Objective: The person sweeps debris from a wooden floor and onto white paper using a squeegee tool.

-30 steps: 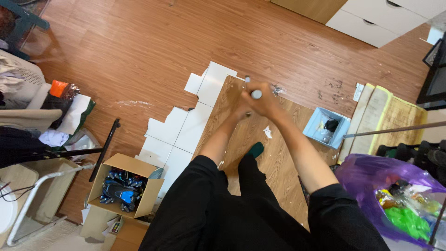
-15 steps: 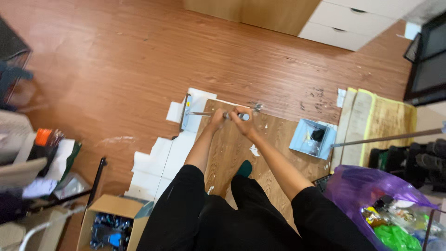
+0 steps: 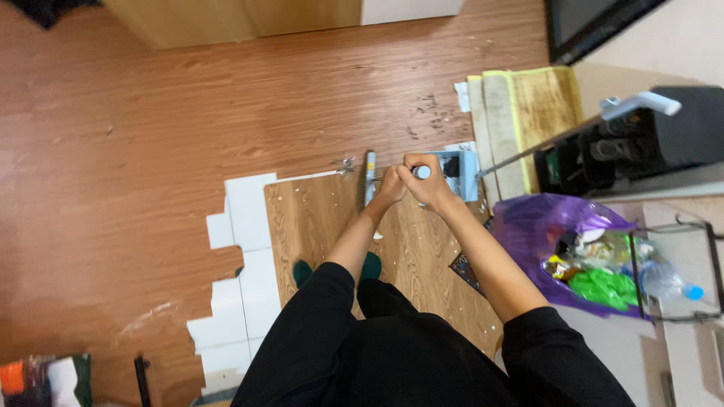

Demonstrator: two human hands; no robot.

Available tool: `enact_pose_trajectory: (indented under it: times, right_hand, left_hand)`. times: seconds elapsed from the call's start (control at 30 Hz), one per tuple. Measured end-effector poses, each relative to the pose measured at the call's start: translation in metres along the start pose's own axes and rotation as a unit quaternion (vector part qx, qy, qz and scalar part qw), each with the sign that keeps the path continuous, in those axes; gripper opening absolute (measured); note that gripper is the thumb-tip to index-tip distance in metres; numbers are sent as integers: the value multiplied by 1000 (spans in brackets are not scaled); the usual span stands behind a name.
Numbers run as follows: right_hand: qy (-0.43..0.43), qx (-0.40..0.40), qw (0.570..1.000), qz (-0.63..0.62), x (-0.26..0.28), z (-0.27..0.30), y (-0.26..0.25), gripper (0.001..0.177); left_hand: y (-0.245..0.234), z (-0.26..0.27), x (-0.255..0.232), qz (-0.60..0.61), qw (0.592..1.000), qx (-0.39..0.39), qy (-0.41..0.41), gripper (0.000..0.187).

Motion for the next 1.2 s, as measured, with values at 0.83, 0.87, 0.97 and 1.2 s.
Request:
enact_pose_trajectory:
  times: [0.83,0.87,0.97,1.2]
  right_hand:
    - [34,-61,993,-91,39,-250,172,28]
    - [41,-70,986,-147,28,-254,184,29]
    - [46,-111,978,-171,-2,-253,210,31]
    - [50,-161,965,-201,-45,-209,244,29]
  left_hand:
    - [-299,-134,21,-55,997,56,10,16]
    - [-317,-134,28,-98,994,54,3,16]
    - [-364,-132,59,-213,971,10,-105,25]
    - [-369,-113,83,-267,957,98,-48,8]
Point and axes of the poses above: each hand's wrist, its own z-axis away from the middle knuckle, its own y-axis out of the palm, x = y × z, the point moved 8 cm from there along -z, towards the middle knuckle, and after that the axes turned 10 degrees about -y, right-handed, at the moved point
